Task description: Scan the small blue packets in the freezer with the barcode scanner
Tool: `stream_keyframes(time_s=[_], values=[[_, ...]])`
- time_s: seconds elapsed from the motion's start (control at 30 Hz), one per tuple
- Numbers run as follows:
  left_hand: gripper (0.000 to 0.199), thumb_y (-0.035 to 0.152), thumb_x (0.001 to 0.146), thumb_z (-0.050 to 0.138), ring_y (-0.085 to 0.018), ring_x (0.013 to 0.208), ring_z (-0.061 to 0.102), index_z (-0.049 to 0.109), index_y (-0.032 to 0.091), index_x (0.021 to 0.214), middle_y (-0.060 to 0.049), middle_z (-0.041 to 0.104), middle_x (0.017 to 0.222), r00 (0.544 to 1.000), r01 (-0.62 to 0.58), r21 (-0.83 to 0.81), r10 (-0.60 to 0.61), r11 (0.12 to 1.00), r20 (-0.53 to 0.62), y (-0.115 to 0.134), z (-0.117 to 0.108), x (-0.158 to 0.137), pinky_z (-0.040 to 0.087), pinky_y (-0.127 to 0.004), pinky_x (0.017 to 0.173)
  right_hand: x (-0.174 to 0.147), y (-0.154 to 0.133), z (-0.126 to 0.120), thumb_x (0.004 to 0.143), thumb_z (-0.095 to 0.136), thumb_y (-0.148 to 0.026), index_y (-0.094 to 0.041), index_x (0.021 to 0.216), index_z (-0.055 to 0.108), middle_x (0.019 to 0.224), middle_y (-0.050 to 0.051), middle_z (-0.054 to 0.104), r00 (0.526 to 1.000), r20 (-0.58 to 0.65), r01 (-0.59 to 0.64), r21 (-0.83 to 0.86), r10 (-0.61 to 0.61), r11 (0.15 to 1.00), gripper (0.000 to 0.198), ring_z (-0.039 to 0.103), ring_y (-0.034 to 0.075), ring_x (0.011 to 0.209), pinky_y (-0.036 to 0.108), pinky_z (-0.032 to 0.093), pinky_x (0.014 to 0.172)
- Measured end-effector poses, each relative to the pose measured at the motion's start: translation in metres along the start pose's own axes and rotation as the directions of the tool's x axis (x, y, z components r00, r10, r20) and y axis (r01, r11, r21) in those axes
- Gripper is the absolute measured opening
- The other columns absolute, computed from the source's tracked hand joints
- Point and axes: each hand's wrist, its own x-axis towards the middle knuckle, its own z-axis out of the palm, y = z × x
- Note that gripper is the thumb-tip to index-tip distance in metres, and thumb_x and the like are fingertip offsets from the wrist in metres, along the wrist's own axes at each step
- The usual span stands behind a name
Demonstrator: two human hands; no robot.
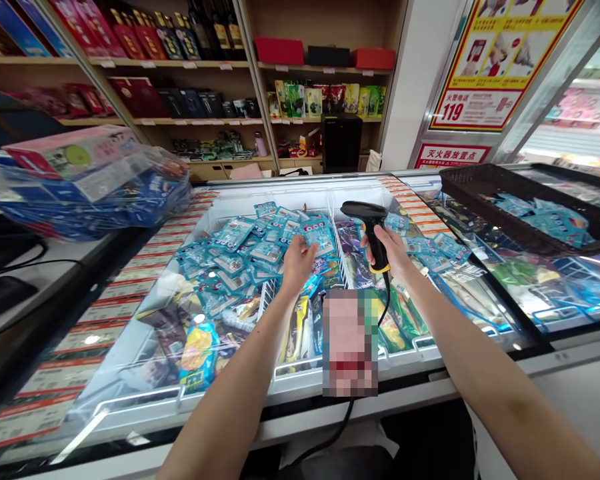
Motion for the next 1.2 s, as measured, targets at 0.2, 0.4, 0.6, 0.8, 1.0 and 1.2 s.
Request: stream_keyframes(time_s=[0.2, 0.4, 0.6, 0.8, 1.0, 1.2], values=[[0.032, 0.033, 0.089, 0.052, -0.018, 0.065, 0.068, 0.044, 0.018, 0.117, 0.0, 0.056, 0.075, 0.998, 0.068, -0.184, -0.069, 0.981, 0.005, -0.007, 0.003, 0.005, 0.051, -0.028, 0.059, -0.003, 0.003, 0.004, 0.078, 0.063, -0.066, -0.018, 0.088, 0.06, 0.076, 0.005, 0.069, 0.999, 0.045, -0.02, -0.009, 0.021, 1.0, 0.049, 0.053, 0.009, 0.042, 0.023, 0.041, 0.035], [0.032, 0.029, 0.088, 0.053, -0.018, 0.071, 0.069, 0.043, 0.017, 0.116, 0.001, 0.054, 0.076, 0.998, 0.061, -0.188, -0.063, 0.98, -0.003, -0.003, 0.002, 0.005, 0.053, -0.029, 0.064, 0.0, 0.007, -0.001, 0.077, 0.063, -0.066, -0.018, 0.091, 0.061, 0.075, 0.004, 0.069, 0.995, 0.071, -0.065, -0.008, 0.065, 0.998, 0.05, 0.052, 0.009, 0.04, 0.023, 0.04, 0.033], [0.034, 0.031, 0.09, 0.051, -0.02, 0.069, 0.071, 0.042, 0.017, 0.12, 0.001, 0.057, 0.073, 0.997, 0.077, -0.182, -0.077, 0.98, 0.005, -0.003, 0.004, 0.005, 0.054, -0.03, 0.065, -0.005, 0.001, -0.005, 0.082, 0.059, -0.064, -0.017, 0.082, 0.062, 0.056, 0.003, 0.063, 0.971, 0.173, -0.147, -0.124, 0.167, 0.981, 0.047, 0.052, 0.011, 0.04, 0.022, 0.037, 0.033], [0.042, 0.036, 0.091, 0.052, -0.021, 0.07, 0.073, 0.038, 0.017, 0.126, -0.002, 0.063, 0.079, 0.996, 0.085, -0.325, -0.09, 0.942, 0.0, -0.007, 0.006, 0.007, 0.057, -0.03, 0.063, -0.01, -0.009, -0.002, 0.083, 0.061, -0.06, -0.017, 0.09, 0.06, 0.059, 0.001, 0.063, 0.954, 0.246, -0.151, -0.105, 0.173, 0.983, 0.044, 0.051, 0.01, 0.04, 0.022, 0.036, 0.034], [0.039, 0.034, 0.092, 0.053, -0.021, 0.067, 0.073, 0.038, 0.017, 0.124, 0.0, 0.06, 0.076, 0.994, 0.1, -0.391, -0.112, 0.915, -0.006, -0.01, 0.004, 0.009, 0.059, -0.032, 0.064, -0.011, -0.007, -0.002, 0.083, 0.061, -0.059, -0.018, 0.087, 0.059, 0.072, 0.003, 0.067, 0.946, 0.272, -0.145, -0.127, 0.175, 0.981, 0.041, 0.05, 0.009, 0.041, 0.023, 0.035, 0.035], [0.04, 0.032, 0.092, 0.051, -0.019, 0.068, 0.073, 0.036, 0.017, 0.126, -0.001, 0.062, 0.081, 0.995, 0.095, -0.391, -0.104, 0.916, -0.002, -0.012, 0.006, 0.01, 0.06, -0.032, 0.065, -0.01, -0.006, -0.004, 0.082, 0.061, -0.059, -0.018, 0.085, 0.059, 0.069, 0.003, 0.066, 0.947, 0.263, -0.147, -0.151, 0.183, 0.977, 0.041, 0.05, 0.009, 0.041, 0.023, 0.034, 0.035]])
